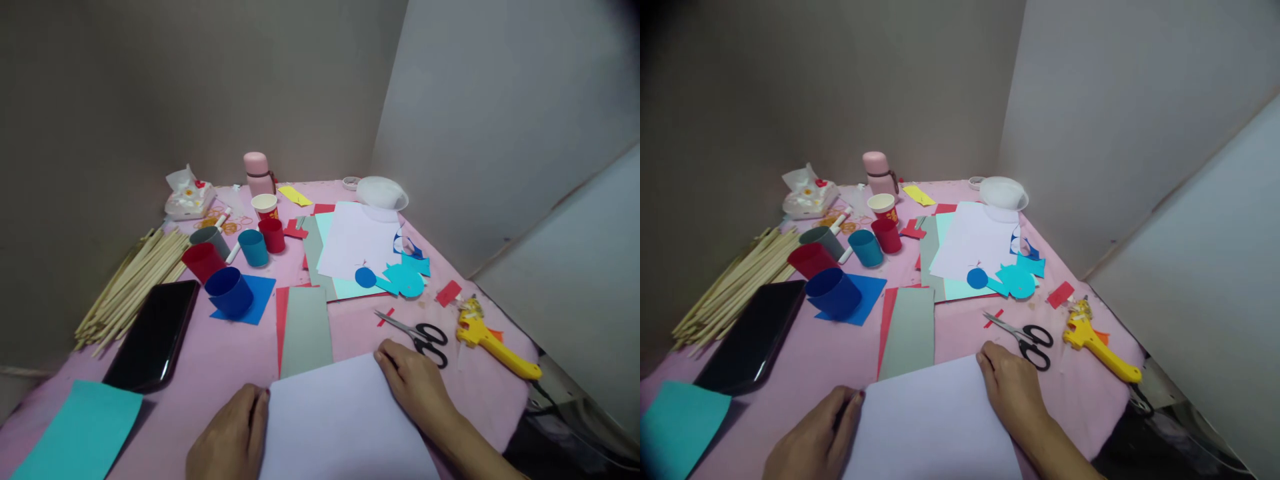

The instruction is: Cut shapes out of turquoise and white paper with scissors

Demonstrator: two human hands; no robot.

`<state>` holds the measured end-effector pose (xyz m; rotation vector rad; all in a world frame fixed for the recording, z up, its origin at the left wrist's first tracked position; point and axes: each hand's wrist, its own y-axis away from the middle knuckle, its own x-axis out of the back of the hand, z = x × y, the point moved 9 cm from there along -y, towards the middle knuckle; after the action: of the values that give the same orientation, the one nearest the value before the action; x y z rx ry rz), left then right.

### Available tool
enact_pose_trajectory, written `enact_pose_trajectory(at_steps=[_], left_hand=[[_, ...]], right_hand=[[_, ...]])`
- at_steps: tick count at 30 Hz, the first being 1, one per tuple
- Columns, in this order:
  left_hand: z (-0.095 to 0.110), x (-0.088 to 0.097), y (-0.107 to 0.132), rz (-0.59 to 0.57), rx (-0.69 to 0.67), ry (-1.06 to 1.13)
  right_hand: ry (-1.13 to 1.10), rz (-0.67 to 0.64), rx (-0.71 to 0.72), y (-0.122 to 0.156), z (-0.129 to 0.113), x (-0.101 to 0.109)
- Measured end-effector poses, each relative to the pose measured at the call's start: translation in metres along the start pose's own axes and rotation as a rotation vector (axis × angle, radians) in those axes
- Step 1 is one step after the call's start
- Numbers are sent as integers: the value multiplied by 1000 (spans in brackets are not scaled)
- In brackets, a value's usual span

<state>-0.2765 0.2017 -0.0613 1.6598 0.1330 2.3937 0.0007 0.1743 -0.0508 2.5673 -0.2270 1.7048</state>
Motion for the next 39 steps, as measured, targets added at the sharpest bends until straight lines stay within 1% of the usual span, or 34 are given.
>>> enact_pose_trajectory(at_steps=[7, 12, 17, 22, 25, 31, 39], left_hand=[[7, 6, 0, 55, -26, 51], [5, 10, 4, 86, -8, 180], [-2, 10, 2, 52, -6, 323], [-6, 12, -1, 8, 22, 422], [-7, 12, -1, -4, 30, 453], [-7, 10, -2, -17, 40, 488], [-8, 9, -1, -28, 44, 508]], right_hand=[[-11, 0, -8, 2, 4, -3], [-19, -1, -19, 3, 7, -4], [-58, 11, -44, 5, 12, -4], [-91, -31, -96, 5, 17, -9], [-100, -45, -117, 5, 18, -9], [-106, -24, -101, 5, 17, -7], [-120, -32, -125, 4, 18, -7]])
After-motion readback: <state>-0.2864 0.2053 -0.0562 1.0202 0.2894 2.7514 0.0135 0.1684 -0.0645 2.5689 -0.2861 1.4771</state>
